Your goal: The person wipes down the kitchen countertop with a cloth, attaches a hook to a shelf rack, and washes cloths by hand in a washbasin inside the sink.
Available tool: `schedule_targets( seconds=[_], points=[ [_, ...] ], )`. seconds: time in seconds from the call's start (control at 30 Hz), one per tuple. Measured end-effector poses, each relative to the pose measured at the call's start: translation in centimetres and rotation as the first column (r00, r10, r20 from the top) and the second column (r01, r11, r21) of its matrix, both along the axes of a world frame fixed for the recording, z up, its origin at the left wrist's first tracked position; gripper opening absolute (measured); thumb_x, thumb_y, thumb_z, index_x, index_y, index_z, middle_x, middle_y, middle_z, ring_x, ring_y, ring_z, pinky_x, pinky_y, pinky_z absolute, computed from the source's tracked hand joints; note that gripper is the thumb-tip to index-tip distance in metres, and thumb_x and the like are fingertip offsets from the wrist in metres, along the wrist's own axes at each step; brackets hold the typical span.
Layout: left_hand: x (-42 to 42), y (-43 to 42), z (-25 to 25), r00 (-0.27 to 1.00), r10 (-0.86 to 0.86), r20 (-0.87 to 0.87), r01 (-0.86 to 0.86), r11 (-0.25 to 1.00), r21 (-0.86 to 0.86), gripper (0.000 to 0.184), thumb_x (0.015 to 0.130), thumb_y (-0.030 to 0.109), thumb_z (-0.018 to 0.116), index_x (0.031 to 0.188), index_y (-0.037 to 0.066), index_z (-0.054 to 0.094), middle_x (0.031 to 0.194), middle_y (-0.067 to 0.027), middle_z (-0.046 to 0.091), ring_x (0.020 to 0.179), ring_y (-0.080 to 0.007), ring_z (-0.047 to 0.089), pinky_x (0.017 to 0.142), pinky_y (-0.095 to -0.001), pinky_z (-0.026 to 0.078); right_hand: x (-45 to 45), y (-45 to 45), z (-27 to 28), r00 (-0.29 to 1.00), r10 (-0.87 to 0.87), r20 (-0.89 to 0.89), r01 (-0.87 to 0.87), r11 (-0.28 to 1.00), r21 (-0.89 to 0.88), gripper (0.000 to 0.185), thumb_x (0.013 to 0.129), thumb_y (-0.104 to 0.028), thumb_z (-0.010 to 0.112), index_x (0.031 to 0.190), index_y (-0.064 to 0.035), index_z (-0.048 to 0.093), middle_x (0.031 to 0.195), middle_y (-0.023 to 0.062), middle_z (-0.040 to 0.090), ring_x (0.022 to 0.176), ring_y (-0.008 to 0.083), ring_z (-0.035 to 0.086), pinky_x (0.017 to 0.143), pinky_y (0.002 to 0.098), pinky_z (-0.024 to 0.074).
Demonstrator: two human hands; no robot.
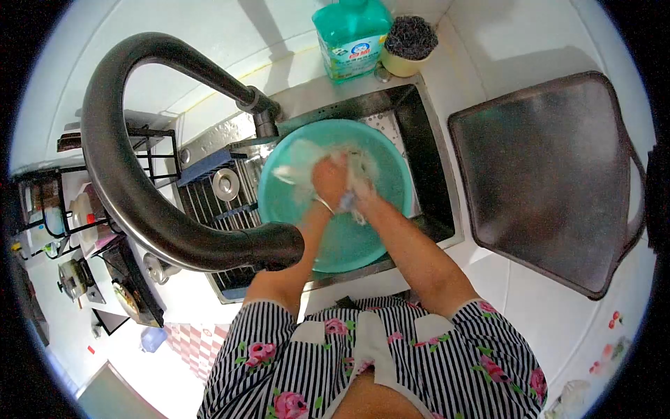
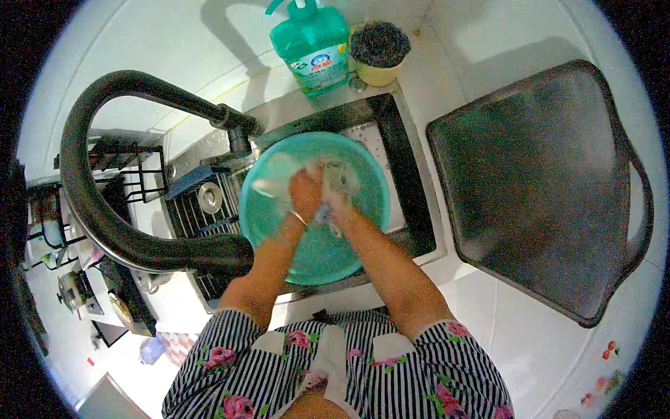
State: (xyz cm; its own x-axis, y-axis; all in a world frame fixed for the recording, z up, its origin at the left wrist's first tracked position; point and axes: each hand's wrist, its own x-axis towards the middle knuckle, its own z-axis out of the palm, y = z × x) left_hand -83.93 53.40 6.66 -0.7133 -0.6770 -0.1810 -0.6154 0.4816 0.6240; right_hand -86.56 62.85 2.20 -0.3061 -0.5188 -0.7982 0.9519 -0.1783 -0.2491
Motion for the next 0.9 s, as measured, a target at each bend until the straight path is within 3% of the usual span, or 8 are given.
schedule_targets(
  seconds=[0.1,0.23,0.33,0.53,0.6,0.67,0.73,0.9],
  points=[
    [1.7,-4.9,-4.2,0.982,-0.019,-0.185,-0.012,0.986,-0.167,0.04,0.079,0.04,0.06,0.086,0.0,0.062,0.084,-0.0226,0.061,0.074,-0.0418,0.056,0.071,-0.0459,0.046,-0.6,0.5,4.2,0.967,0.2,-0.157,-0.145,0.941,0.305,0.062,0.077,-0.047,0.062,0.125,-0.0097,0.047,0.118,0.0115,0.054,0.108,0.0268,0.05,0.088,0.0405,0.0428],
    [2.8,-3.8,0.5,0.963,0.064,0.264,-0.008,0.978,-0.207,0.051,0.071,0.031,0.067,0.113,0.005,0.055,0.115,-0.0195,0.053,0.106,-0.0368,0.05,0.088,-0.0419,0.041,-2.3,1.5,5.3,0.81,0.525,-0.26,-0.352,0.791,0.5,0.067,0.076,-0.049,0.063,0.126,-0.0089,0.046,0.12,0.0126,0.053,0.111,0.0283,0.049,0.089,0.04,0.0425],
    [3.3,0.1,-4.8,0.996,-0.084,-0.04,0.082,0.996,-0.036,0.047,0.069,0.028,0.068,0.109,0.006,0.057,0.105,-0.0167,0.056,0.098,-0.0373,0.052,0.086,-0.0419,0.043,-3.0,-0.5,8.2,0.931,0.345,0.121,-0.365,0.881,0.301,0.07,0.074,-0.051,0.064,0.126,-0.0083,0.045,0.121,0.0132,0.053,0.113,0.0283,0.048,0.091,0.0399,0.0417],
    [2.6,5.8,5.9,0.94,-0.248,-0.234,0.283,0.95,0.13,0.034,0.073,0.029,0.063,0.095,0.003,0.061,0.1,-0.0201,0.059,0.088,-0.0373,0.057,0.077,-0.0436,0.045,-3.3,1.2,6.2,0.988,0.036,-0.15,-0.086,0.937,-0.34,0.061,0.08,-0.046,0.06,0.125,-0.007,0.046,0.117,0.0117,0.055,0.106,0.0262,0.052,0.094,0.0411,0.0412],
    [2.0,4.3,1.8,0.956,-0.29,-0.041,0.293,0.952,0.088,0.036,0.075,0.031,0.064,0.097,0.002,0.061,0.1,-0.0201,0.06,0.088,-0.0388,0.057,0.077,-0.0434,0.045,-1.8,0.4,5.6,0.99,0.055,0.128,-0.032,0.984,-0.175,0.047,0.083,-0.035,0.059,0.119,-0.007,0.051,0.116,0.0139,0.055,0.103,0.0237,0.054,0.089,0.0389,0.0438],
    [1.1,0.8,0.7,0.983,0.01,-0.184,0.004,0.997,0.074,0.031,0.077,0.029,0.062,0.09,0.001,0.062,0.088,-0.0212,0.061,0.08,-0.0399,0.057,0.074,-0.0448,0.045,-0.8,0.5,-3.8,0.999,-0.014,-0.035,0.015,0.999,0.032,0.047,0.081,-0.033,0.06,0.12,-0.0082,0.051,0.12,0.0155,0.052,0.109,0.0241,0.05,0.091,0.0395,0.0423],
    [1.5,-3.1,1.6,0.977,0.171,-0.13,-0.141,0.968,0.208,0.036,0.074,0.03,0.064,0.096,0.001,0.061,0.089,-0.0207,0.059,0.083,-0.0389,0.056,0.076,-0.044,0.043,-1.7,-0.2,4.5,0.954,0.222,-0.2,-0.145,0.93,0.337,0.058,0.08,-0.037,0.062,0.127,-0.0095,0.043,0.123,0.0141,0.049,0.11,0.0258,0.049,0.091,0.0412,0.0426],
    [4.5,-5.6,-0.9,0.996,-0.076,-0.042,0.063,0.967,-0.248,0.041,0.07,0.022,0.069,0.105,0.005,0.055,0.106,-0.0193,0.053,0.097,-0.0324,0.051,0.083,-0.0386,0.042,-3.7,2.6,1.0,0.447,0.76,-0.471,-0.361,0.636,0.682,0.083,0.078,-0.046,0.062,0.141,-0.0135,0.019,0.139,0.0183,0.031,0.126,0.0337,0.031,0.097,0.0543,0.0321]
  ],
)
